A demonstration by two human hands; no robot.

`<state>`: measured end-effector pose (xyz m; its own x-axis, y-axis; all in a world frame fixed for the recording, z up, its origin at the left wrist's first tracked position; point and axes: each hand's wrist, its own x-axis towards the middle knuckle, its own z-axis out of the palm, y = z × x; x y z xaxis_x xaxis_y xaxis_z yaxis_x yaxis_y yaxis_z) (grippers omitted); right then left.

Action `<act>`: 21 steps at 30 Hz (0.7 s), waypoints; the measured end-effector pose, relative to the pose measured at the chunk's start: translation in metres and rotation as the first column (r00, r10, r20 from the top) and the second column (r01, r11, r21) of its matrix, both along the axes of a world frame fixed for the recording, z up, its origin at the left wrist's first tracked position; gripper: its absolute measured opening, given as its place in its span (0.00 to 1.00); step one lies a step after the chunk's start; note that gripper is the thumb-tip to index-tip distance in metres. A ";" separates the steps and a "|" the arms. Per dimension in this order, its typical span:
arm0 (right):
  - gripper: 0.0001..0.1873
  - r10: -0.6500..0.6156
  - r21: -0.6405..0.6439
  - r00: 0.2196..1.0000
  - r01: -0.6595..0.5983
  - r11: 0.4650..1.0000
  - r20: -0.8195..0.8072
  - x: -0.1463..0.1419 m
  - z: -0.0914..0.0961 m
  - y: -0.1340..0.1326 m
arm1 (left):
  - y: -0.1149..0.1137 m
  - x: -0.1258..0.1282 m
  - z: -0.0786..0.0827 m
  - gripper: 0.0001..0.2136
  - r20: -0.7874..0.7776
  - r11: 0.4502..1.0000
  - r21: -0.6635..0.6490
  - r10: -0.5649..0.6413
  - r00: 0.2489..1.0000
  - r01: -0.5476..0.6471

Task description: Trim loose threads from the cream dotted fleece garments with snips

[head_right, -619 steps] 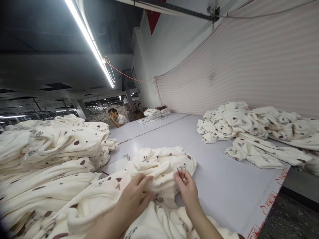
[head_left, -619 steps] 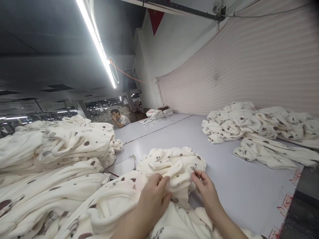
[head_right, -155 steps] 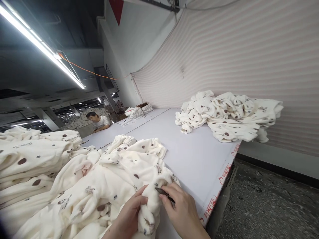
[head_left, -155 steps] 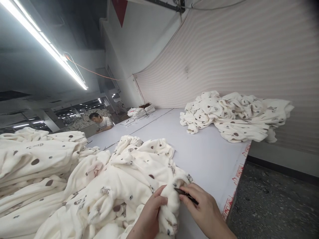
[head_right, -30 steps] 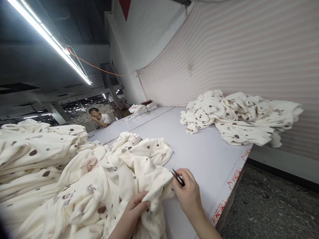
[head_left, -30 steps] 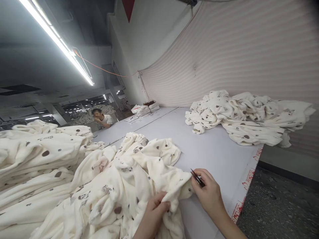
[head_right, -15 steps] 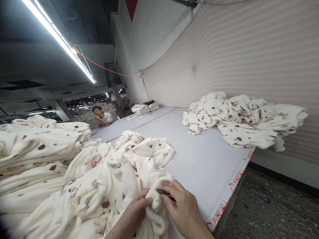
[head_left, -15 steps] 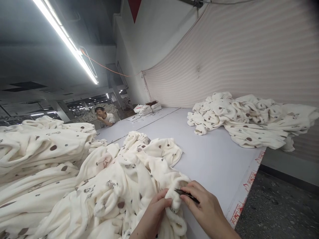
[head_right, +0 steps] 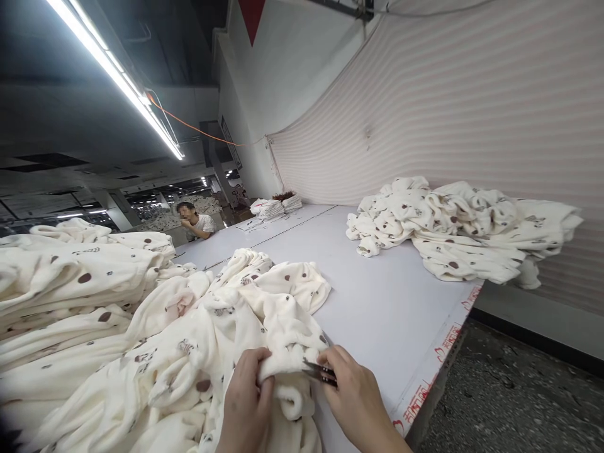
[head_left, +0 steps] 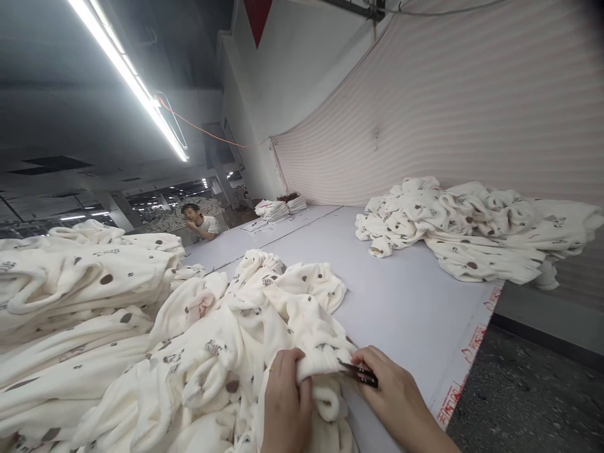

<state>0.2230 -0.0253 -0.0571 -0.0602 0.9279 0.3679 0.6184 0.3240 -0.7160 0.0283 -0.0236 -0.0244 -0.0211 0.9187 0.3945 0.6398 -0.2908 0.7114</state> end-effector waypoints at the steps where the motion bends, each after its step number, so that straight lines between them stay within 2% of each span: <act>1: 0.08 0.053 -0.036 0.998 -0.054 0.998 -0.030 -0.001 0.002 -0.002 | -0.002 -0.001 -0.001 0.08 0.020 1.000 0.003 0.030 0.999 -0.030; 4: 0.08 0.164 -0.069 0.968 -0.180 0.981 -0.192 -0.006 0.010 -0.008 | -0.006 -0.003 -0.004 0.06 0.135 0.995 -0.085 -0.037 0.990 0.048; 6: 0.11 0.199 -0.038 0.941 -0.218 0.975 -0.274 -0.011 0.017 -0.010 | -0.007 -0.001 -0.008 0.06 0.226 0.991 -0.076 -0.092 0.970 0.111; 9: 0.12 0.214 0.000 0.929 -0.225 0.974 -0.303 -0.020 0.021 -0.010 | -0.008 0.002 -0.014 0.05 0.336 0.988 -0.024 -0.134 0.932 0.150; 15: 0.12 0.207 0.024 0.923 -0.211 0.977 -0.324 -0.030 0.018 -0.009 | -0.009 0.003 -0.018 0.05 0.424 0.981 -0.007 -0.171 0.889 0.192; 17: 0.12 0.227 0.046 0.916 -0.224 0.973 -0.331 -0.027 0.015 -0.008 | -0.009 0.002 -0.017 0.07 0.453 0.983 -0.055 -0.134 0.882 0.178; 19: 0.12 0.160 0.048 0.911 -0.153 0.987 -0.380 -0.023 0.009 -0.004 | -0.009 0.000 -0.017 0.11 0.546 0.974 -0.185 -0.012 0.838 0.134; 21: 0.13 0.013 -0.008 0.874 -0.019 1.000 -0.486 -0.019 -0.002 0.003 | -0.008 -0.003 -0.015 0.16 0.695 0.919 -0.365 0.162 0.700 0.151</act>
<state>0.2035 -0.0219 -0.0587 0.1082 0.9328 0.3436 0.1867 0.3205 -0.9287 0.0257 -0.0313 -0.0392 -0.1517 0.9827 -0.1062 -0.0922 0.0929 0.9914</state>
